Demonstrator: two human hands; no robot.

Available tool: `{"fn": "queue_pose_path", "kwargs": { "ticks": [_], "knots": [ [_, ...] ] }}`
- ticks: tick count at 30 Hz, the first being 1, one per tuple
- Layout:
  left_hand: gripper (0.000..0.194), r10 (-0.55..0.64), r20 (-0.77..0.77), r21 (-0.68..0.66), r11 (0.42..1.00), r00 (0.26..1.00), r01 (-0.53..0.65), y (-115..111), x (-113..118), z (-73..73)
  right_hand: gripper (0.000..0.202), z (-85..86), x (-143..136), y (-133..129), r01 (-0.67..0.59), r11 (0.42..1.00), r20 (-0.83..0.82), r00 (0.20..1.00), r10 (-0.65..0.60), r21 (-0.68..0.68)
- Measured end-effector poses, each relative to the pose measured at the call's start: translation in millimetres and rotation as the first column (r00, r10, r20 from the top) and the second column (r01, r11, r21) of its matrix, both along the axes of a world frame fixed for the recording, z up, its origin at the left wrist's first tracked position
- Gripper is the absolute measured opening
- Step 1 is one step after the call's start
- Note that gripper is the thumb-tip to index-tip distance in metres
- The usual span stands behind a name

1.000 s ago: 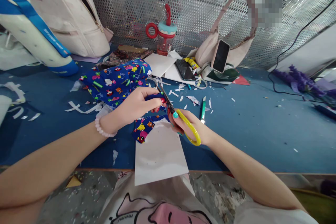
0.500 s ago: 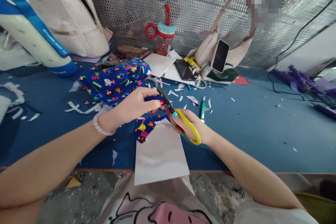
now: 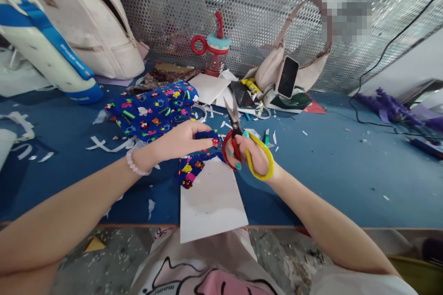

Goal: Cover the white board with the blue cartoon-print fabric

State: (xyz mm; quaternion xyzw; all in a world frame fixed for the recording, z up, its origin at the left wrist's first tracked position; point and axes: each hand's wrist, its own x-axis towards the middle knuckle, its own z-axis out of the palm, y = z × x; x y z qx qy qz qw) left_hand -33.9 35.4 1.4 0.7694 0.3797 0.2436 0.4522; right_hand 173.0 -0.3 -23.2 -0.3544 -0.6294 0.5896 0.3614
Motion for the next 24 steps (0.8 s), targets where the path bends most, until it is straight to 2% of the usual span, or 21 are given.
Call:
{"fn": "queue_pose_path", "kwargs": {
  "ticks": [3, 6, 8, 10, 11, 12, 13, 15, 17, 20, 24],
  "knots": [
    [0.021, -0.021, -0.006, -0.006, 1.0, 1.0, 0.021, 3.2, -0.1, -4.8, 0.056, 6.0, -2.8, -0.2, 0.126, 0.992, -0.054, 0.991, -0.124, 0.032],
    [0.019, -0.013, 0.07, -0.104, 0.994, 0.997, 0.02, 3.7, 1.3, -7.3, 0.053, 8.4, -1.4, 3.2, 0.28, 0.956, -0.105, 0.957, -0.271, 0.091],
    [0.017, 0.043, 0.187, -0.248, 0.969, 0.981, 0.005, 2.9, 3.5, -7.5, 0.052, 7.3, 3.2, 9.0, 0.368, 0.92, -0.067, 0.93, -0.362, 0.136],
    [0.01, 0.163, 0.318, -0.444, 0.896, 0.934, -0.005, 2.0, 6.1, -7.0, 0.051, 5.4, 10.3, 16.6, 0.417, 0.879, 0.135, 0.881, -0.453, 0.23],
    [0.004, 0.234, 0.362, -0.53, 0.848, 0.902, -0.007, 1.6, 7.4, -6.7, 0.049, 4.6, 14.2, 20.4, 0.408, 0.862, 0.311, 0.813, -0.493, 0.3],
    [0.004, 0.294, 0.387, -0.597, 0.802, 0.874, -0.005, 1.3, 8.4, -6.3, 0.046, 4.1, 18.0, 23.9, 0.371, 0.849, 0.492, 0.696, -0.522, 0.376],
    [0.009, 0.337, 0.398, -0.641, 0.768, 0.853, -0.005, 1.1, 9.3, -5.9, 0.041, 3.8, 21.6, 26.9, 0.348, 0.842, 0.571, 0.622, -0.536, 0.411],
    [0.013, 0.371, 0.406, -0.673, 0.74, 0.835, -0.001, 0.6, 10.3, -5.3, 0.033, 4.0, 27.2, 31.2, 0.307, 0.832, 0.668, 0.497, -0.554, 0.462],
    [0.008, 0.355, 0.413, -0.668, 0.744, 0.839, 0.014, 0.2, 10.4, -5.6, 0.024, 4.6, 30.1, 33.3, 0.27, 0.83, 0.726, 0.403, -0.558, 0.488],
    [0.009, 0.315, 0.409, -0.619, 0.785, 0.856, 0.006, 0.4, 9.6, -8.3, 0.02, 5.0, 30.6, 34.0, 0.209, 0.848, 0.811, 0.253, -0.528, 0.487],
    [0.01, 0.36, 0.331, -0.53, 0.836, 0.872, -0.144, 3.5, 7.4, -14.9, 0.028, 4.0, 31.4, 34.8, 0.163, 0.874, 0.871, 0.111, -0.478, 0.458]
  ]
}}
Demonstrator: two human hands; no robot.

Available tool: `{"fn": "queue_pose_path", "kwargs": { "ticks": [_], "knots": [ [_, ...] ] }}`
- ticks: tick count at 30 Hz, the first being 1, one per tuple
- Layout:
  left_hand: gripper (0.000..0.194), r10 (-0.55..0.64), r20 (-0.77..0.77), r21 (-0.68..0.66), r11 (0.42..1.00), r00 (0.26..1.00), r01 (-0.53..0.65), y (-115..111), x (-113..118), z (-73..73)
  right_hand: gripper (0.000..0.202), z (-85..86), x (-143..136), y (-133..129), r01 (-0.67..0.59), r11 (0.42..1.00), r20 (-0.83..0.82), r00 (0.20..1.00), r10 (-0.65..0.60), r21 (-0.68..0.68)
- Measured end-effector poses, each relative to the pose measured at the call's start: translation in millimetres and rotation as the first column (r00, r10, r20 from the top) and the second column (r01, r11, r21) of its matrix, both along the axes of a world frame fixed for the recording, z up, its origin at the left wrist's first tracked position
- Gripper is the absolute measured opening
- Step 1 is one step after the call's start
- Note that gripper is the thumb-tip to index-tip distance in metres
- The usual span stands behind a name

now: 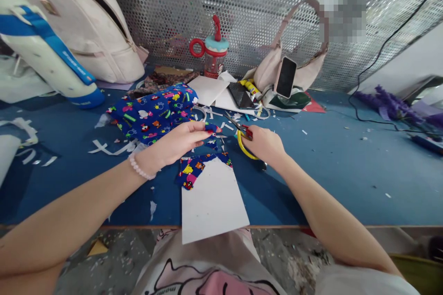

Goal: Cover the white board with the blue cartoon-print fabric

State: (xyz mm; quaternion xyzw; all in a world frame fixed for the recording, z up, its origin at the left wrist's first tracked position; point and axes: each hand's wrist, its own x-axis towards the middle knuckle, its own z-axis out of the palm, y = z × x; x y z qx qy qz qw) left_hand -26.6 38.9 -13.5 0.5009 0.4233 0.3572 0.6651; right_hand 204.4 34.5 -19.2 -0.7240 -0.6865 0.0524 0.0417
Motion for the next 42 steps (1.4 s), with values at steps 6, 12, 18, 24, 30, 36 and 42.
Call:
{"fn": "queue_pose_path", "kwargs": {
  "ticks": [6, 12, 18, 24, 30, 36, 42],
  "knots": [
    [0.018, -0.008, -0.071, 0.116, 0.993, 0.997, 0.016, -2.2, 0.5, -1.2, 0.033, -0.3, 8.5, 2.3, -0.024, 1.0, 0.077, 0.997, 0.023, 0.003],
    [0.015, -0.012, -0.067, 0.086, 0.996, 0.998, 0.018, -12.0, 9.6, 1.8, 0.027, 0.9, 4.0, -9.6, -0.466, 0.785, 0.055, 0.871, 0.488, 0.408],
    [0.032, -0.086, -0.047, 0.063, 0.994, 0.995, 0.089, -15.4, 13.4, -4.6, 0.016, 2.3, -13.8, -34.8, -0.769, 0.175, 0.397, 0.493, 0.774, 0.615],
    [0.025, -0.153, -0.232, 0.192, 0.961, 0.961, 0.199, -15.8, 11.1, -4.0, 0.021, 9.7, -15.7, -39.6, -0.779, 0.145, 0.373, 0.444, 0.814, 0.611],
    [0.014, -0.029, -0.615, 0.562, 0.685, 0.788, 0.464, -14.4, 11.2, 0.8, 0.024, 9.7, -5.6, -47.4, -0.794, 0.174, 0.287, 0.401, 0.87, 0.583],
    [0.019, -0.108, -0.766, 0.507, 0.505, 0.634, 0.698, 0.6, 16.0, 5.3, 0.027, -10.1, 2.1, -46.4, -0.789, 0.252, 0.154, 0.398, 0.905, 0.56],
    [0.016, -0.221, -0.779, 0.409, 0.529, 0.586, 0.743, 13.5, 17.5, 4.2, 0.024, -20.9, 1.6, -48.3, -0.737, 0.354, 0.013, 0.441, 0.897, 0.576]
  ]
}}
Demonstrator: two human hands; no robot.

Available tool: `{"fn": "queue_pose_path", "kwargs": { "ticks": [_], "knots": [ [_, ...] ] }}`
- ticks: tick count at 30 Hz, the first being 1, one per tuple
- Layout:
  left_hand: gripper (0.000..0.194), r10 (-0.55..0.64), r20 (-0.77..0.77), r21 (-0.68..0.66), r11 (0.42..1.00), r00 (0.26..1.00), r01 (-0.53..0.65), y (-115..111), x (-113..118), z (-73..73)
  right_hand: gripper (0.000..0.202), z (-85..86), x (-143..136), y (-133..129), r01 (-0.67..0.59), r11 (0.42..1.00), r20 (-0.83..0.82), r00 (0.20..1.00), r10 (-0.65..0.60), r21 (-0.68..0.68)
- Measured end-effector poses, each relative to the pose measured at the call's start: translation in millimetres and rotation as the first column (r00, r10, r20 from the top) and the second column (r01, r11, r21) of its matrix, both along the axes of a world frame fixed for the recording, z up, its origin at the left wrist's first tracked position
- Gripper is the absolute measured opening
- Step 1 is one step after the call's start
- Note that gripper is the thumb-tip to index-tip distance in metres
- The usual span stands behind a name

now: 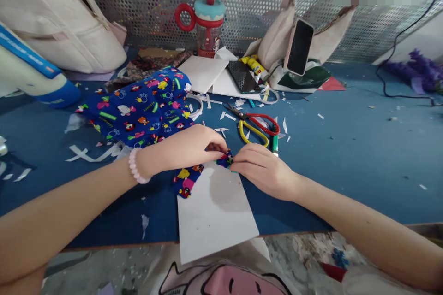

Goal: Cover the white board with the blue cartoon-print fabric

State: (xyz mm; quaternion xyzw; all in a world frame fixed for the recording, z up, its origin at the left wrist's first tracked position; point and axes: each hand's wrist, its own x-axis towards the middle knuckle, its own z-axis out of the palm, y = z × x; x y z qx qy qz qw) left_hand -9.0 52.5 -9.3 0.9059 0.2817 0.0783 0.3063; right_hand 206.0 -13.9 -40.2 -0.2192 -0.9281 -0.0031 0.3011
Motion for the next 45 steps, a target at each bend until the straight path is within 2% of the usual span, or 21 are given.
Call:
{"fn": "queue_pose_path", "kwargs": {
  "ticks": [5, 11, 17, 25, 31, 35, 39, 45],
  "knots": [
    [0.016, -0.061, -0.059, -0.041, 0.997, 0.996, 0.059, 5.9, 3.8, -4.2, 0.026, -0.2, -3.4, -6.8, 0.031, 0.995, -0.01, 0.999, -0.032, -0.099],
    [0.017, -0.033, -0.07, -0.062, 0.998, 0.997, 0.029, 12.2, 2.8, -4.1, 0.022, -3.0, -7.8, -4.7, 0.053, 0.985, 0.007, 0.999, -0.053, -0.165],
    [0.019, 0.003, -0.063, -0.155, 0.988, 0.998, -0.013, 14.2, -0.2, -7.4, 0.019, -3.7, -9.0, -4.4, 0.045, 0.971, -0.022, 0.998, -0.052, -0.233],
    [0.021, 0.003, -0.029, -0.13, 0.991, 1.0, -0.007, 14.3, -0.6, -10.4, 0.023, -2.2, -10.0, -3.8, 0.044, 0.969, -0.014, 0.999, -0.049, -0.242],
    [0.02, -0.041, 0.009, -0.047, 0.998, 0.999, 0.041, 13.8, -3.1, -13.1, 0.022, -2.1, -10.5, -4.8, 0.022, 0.973, -0.025, 0.999, -0.028, -0.23],
    [0.021, -0.033, -0.005, -0.077, 0.997, 0.999, 0.033, 13.3, -4.2, -13.2, 0.025, -1.5, -10.9, -7.7, 0.03, 0.982, -0.016, 0.999, -0.034, -0.189],
    [0.022, -0.043, 0.016, -0.066, 0.997, 0.999, 0.044, 13.5, -6.7, -15.1, 0.019, 0.8, -10.6, -10.0, 0.036, 0.98, -0.013, 0.999, -0.04, -0.197],
    [0.02, -0.045, 0.05, -0.121, 0.991, 0.998, 0.051, 11.5, -11.4, -17.3, 0.018, 4.4, -4.5, -10.0, 0.123, 0.975, 0.073, 0.991, -0.112, -0.185]
  ]
}}
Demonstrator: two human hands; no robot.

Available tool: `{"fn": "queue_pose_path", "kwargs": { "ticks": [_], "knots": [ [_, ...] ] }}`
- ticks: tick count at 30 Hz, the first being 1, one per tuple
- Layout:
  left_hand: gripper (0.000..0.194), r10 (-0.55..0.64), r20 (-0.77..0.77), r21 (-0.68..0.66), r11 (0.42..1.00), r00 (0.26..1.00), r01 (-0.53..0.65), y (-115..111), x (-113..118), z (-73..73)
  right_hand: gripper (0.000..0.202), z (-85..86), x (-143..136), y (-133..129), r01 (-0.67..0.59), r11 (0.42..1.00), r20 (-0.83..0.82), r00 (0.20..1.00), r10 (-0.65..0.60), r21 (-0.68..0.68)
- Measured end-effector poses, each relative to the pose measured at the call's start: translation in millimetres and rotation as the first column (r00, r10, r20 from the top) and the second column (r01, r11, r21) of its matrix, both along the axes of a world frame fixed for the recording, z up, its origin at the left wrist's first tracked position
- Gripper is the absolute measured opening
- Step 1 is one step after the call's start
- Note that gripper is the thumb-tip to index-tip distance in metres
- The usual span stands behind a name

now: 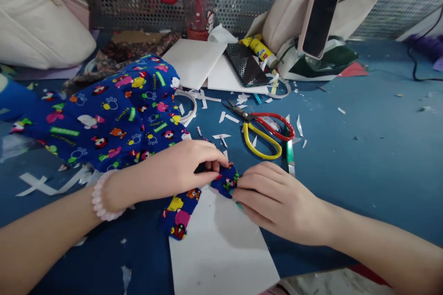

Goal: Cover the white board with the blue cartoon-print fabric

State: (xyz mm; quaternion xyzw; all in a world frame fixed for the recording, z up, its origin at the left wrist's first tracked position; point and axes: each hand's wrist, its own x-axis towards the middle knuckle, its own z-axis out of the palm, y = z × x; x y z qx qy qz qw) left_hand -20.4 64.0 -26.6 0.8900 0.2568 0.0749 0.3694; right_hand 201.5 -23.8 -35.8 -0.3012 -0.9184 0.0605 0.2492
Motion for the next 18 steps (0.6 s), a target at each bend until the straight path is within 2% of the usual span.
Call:
{"fn": "queue_pose_path", "kwargs": {
  "ticks": [4, 10, 18],
  "knots": [
    [0.017, -0.004, 0.017, -0.04, 0.999, 1.0, 0.005, 0.7, -3.3, -0.1, 0.02, 1.1, 4.7, 1.2, -0.011, 1.0, 0.011, 1.0, 0.011, -0.023],
    [0.02, -0.144, 0.093, -0.11, 0.982, 0.985, 0.154, 8.3, -9.5, -1.3, 0.028, 5.7, 8.4, 4.8, 0.001, 0.993, -0.013, 1.0, -0.003, -0.122],
    [0.018, -0.122, 0.085, -0.112, 0.985, 0.989, 0.131, 7.2, -11.8, -4.9, 0.03, 8.5, 6.7, 7.0, -0.013, 0.989, -0.031, 0.999, 0.009, -0.145]
  ]
}}
